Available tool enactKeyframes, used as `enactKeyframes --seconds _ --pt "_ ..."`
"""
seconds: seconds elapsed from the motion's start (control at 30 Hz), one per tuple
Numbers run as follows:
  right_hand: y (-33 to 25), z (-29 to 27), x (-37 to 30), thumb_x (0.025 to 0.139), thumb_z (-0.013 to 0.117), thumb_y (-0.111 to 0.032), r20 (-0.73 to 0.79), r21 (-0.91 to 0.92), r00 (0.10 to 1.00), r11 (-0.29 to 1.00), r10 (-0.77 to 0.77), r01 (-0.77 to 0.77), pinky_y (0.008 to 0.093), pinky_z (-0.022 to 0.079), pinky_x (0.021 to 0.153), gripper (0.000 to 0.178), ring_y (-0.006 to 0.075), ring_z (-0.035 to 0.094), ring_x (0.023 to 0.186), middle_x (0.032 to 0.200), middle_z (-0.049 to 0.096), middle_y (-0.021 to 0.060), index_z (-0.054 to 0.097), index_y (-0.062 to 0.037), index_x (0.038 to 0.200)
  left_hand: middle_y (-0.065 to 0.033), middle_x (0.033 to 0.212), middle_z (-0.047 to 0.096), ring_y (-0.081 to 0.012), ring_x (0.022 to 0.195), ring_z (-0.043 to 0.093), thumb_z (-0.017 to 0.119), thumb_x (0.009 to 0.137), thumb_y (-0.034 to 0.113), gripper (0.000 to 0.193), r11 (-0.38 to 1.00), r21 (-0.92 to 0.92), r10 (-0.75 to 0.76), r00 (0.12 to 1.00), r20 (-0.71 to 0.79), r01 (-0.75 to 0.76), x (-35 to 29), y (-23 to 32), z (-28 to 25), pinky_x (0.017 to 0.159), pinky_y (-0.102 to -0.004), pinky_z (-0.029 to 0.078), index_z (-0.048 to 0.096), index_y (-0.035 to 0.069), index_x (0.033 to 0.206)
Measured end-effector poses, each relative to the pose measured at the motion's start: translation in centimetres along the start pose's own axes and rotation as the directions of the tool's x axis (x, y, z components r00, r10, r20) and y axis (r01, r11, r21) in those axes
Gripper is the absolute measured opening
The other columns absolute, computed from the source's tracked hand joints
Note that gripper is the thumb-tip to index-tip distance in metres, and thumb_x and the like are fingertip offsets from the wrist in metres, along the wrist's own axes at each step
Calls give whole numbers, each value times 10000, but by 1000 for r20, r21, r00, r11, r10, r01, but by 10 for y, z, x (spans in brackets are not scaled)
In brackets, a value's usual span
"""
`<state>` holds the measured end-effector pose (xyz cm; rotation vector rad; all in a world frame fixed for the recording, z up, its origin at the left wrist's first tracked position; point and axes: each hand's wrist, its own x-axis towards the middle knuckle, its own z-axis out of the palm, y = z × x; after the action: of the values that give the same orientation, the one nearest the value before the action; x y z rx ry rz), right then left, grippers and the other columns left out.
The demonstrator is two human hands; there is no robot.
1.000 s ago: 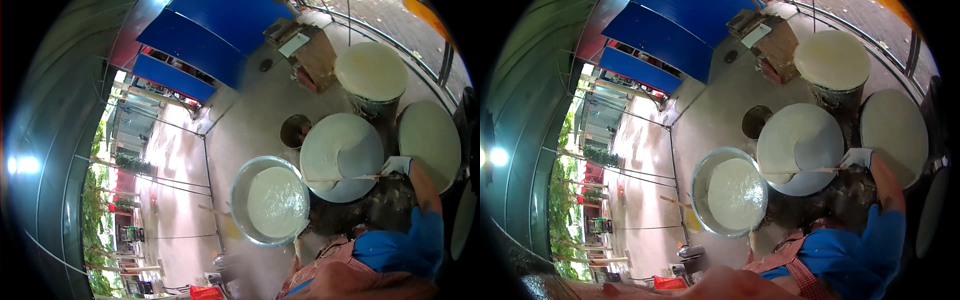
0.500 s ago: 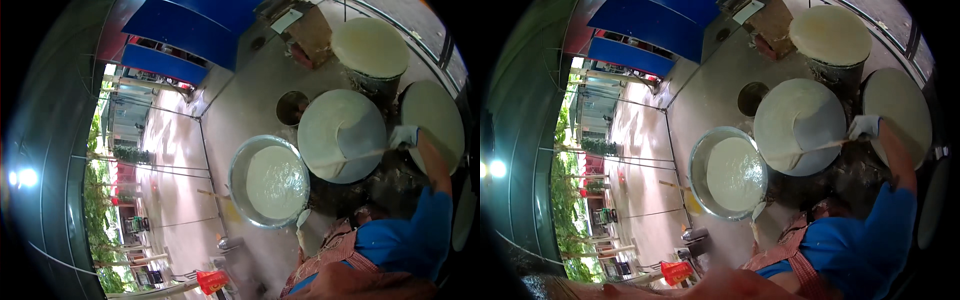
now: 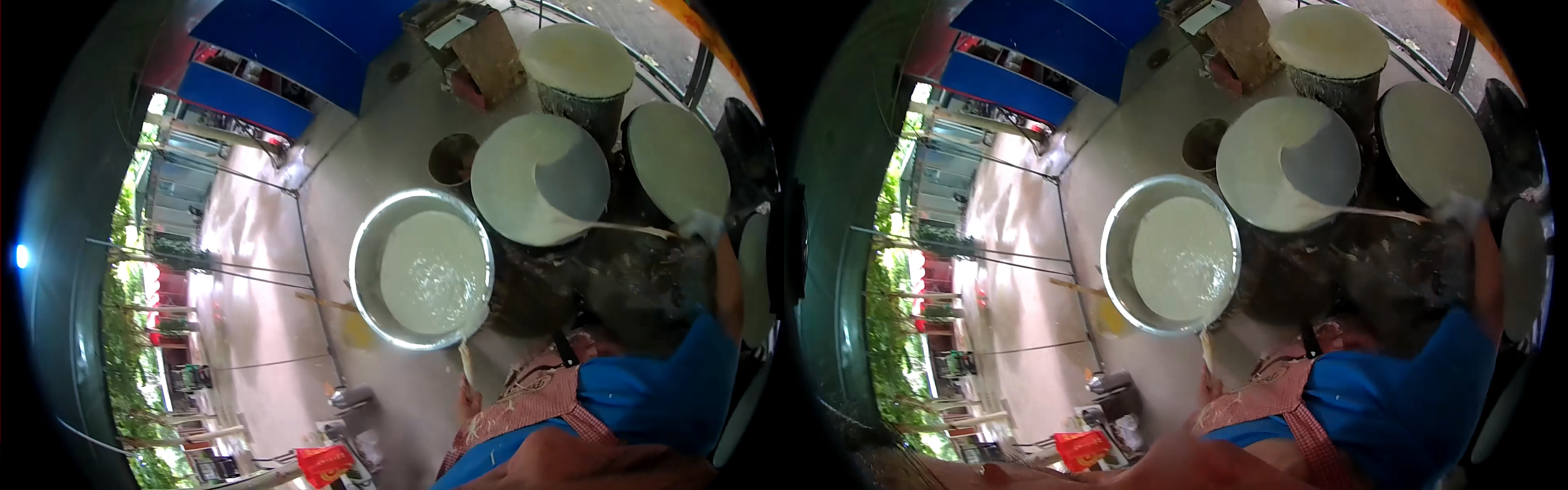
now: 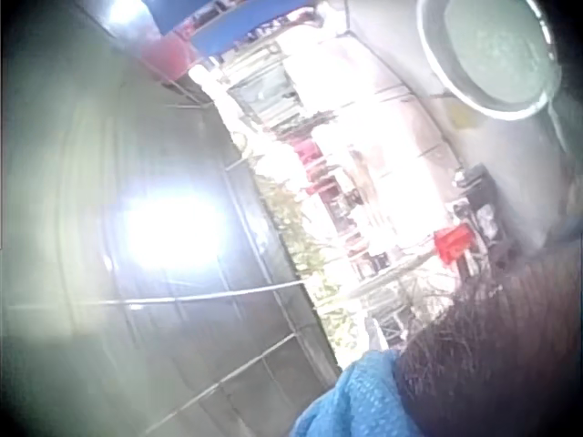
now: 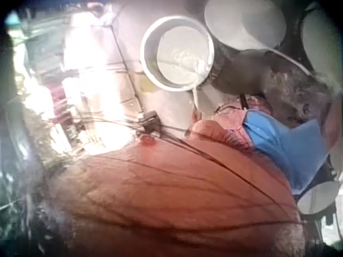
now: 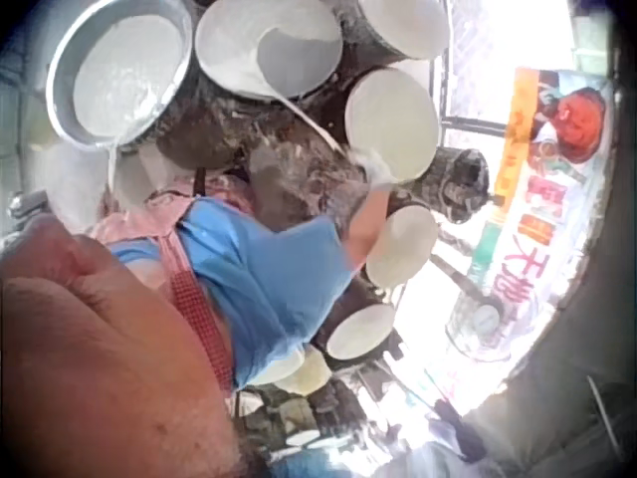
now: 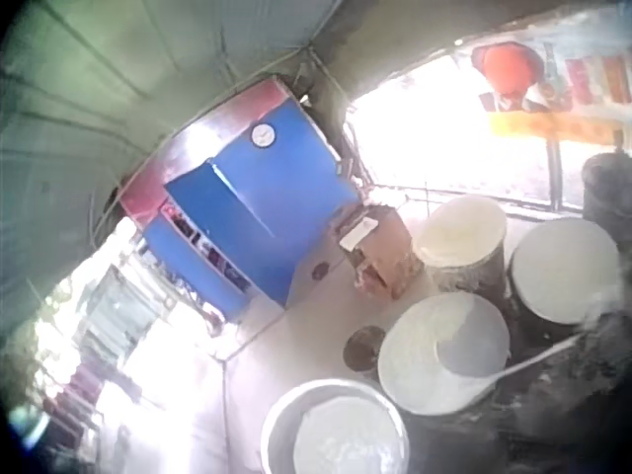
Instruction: The person ladles batter onto round griddles, spreads it evenly across each surface using a wooden scraper, and peels off and stacks the cooked thin pancakes.
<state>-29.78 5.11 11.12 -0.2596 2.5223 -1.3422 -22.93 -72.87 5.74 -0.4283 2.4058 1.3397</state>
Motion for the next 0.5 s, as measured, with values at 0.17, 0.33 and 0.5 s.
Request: enactKeyframes --seconds 0.17,0.33,0.5 --pt "-64 233 -18 842 668 -176 -543 359 743 908 392 -217 282 502 768 265 134 636 849 888 706 63 708 6 1030 -57 858 587 -124 636 538 538 875 1 647 997 -2 73 997 -2 -73 15 -24 -61 548 -264 439 337 120 1478" --pt "-193 374 132 878 590 -418 -726 124 597 919 341 -374 458 488 861 327 385 635 957 1039 698 104 692 -210 1108 -27 683 496 -94 490 453 504 900 19 667 963 -263 -19 990 140 56 0 21 -68 427 -257 371 244 139 1503" --pt "-192 352 78 886 565 -332 -720 -216 608 724 335 -655 465 518 696 283 332 654 794 813 670 153 657 -216 1127 -3 609 431 -88 445 416 493 922 17 673 815 -564 4 973 233 132 -41 4 -100 372 -244 326 200 235 1488"
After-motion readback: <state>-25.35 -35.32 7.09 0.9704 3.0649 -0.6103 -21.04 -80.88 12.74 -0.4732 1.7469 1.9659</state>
